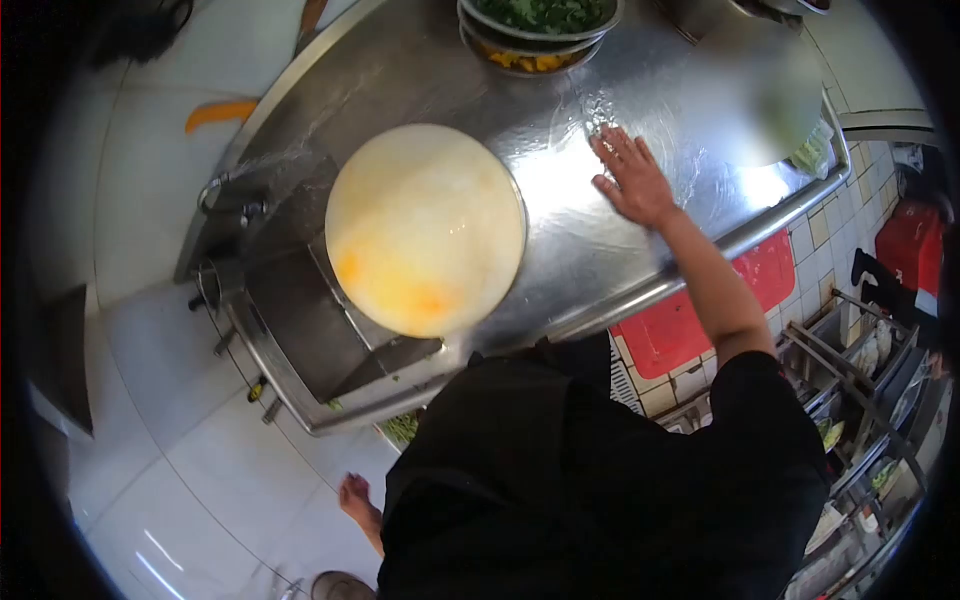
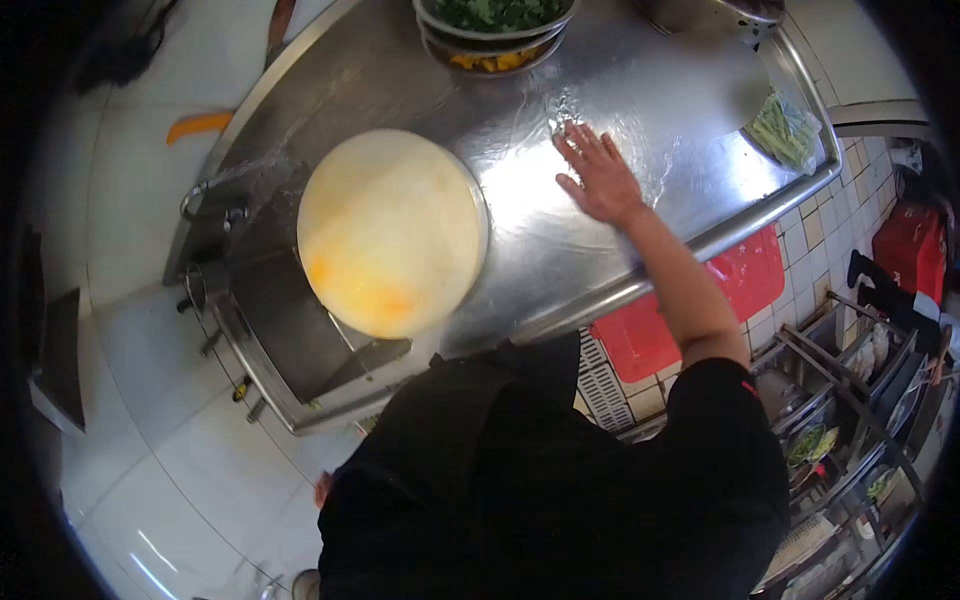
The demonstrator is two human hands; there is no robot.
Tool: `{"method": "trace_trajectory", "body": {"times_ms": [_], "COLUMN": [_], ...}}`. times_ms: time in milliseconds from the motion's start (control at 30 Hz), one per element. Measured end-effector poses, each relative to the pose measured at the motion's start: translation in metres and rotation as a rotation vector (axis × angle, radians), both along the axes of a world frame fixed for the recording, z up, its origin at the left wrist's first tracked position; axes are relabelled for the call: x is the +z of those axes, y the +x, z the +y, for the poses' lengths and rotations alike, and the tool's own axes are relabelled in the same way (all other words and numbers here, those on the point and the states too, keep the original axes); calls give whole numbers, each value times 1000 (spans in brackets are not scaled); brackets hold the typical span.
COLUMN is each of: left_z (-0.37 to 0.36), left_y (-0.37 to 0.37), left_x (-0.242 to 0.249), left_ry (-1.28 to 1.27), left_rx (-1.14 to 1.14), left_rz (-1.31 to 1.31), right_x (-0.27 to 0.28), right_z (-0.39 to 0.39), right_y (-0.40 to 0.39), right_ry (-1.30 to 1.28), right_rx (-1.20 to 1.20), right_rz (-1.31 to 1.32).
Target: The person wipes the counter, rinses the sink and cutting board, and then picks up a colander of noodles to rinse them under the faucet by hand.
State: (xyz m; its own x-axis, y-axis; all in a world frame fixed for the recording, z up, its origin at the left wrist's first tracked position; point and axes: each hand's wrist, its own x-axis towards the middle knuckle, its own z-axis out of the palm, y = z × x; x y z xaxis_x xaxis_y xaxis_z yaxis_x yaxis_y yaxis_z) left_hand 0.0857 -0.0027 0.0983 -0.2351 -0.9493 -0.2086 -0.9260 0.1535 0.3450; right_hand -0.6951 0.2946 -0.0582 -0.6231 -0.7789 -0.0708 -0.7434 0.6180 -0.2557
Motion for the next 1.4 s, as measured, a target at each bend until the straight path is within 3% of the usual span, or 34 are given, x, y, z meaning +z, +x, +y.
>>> {"method": "trace_trajectory", "body": {"times_ms": [33,100,133,300,367,400,500,600,767,833,1033,1167,1233,1367,1400], "left_z": [-2,-15,-23,-55,-50,-48,-51,-53,-49,-47,-43,-51,-60,-87,-95], "left_y": [-46,-87,-106,-155,-171,-173,-153,-120,-87,-75,-40,-15,-9,-13,-13], "left_x": [10,19,18,2,0,-2,-18,-43,-55,-59,-64,-68,-71,-67,-69], "left_ry": [73,102,156,248,237,276,343,367,318,315,288,299,310,331,333], "left_rx": [427,302,375,284,299,256,241,287,339,352,380,409,401,325,322], "left_rz": [256,442,573,578,595,609,612,575,565,549,557,569,594,591,595], "right_x": [-1,0,-1,7,10,19,60,53,59,46,36,25,19,19,23], "right_z": [0,-7,-12,-19,0,11,33,40,-8,-30,-120,-182,-215,-256,-264], "right_y": [22,64,85,149,145,140,123,120,130,156,262,326,352,403,409], "right_ry": [-18,-110,-144,-349,-377,-333,-131,-90,71,169,30,-46,89,-135,-204], "right_rx": [2,-36,-33,92,45,52,121,257,459,527,809,865,924,817,694], "right_rz": [-9,-61,-84,-387,-706,-540,-207,-167,-336,-526,-623,-726,-736,-901,-880]}}
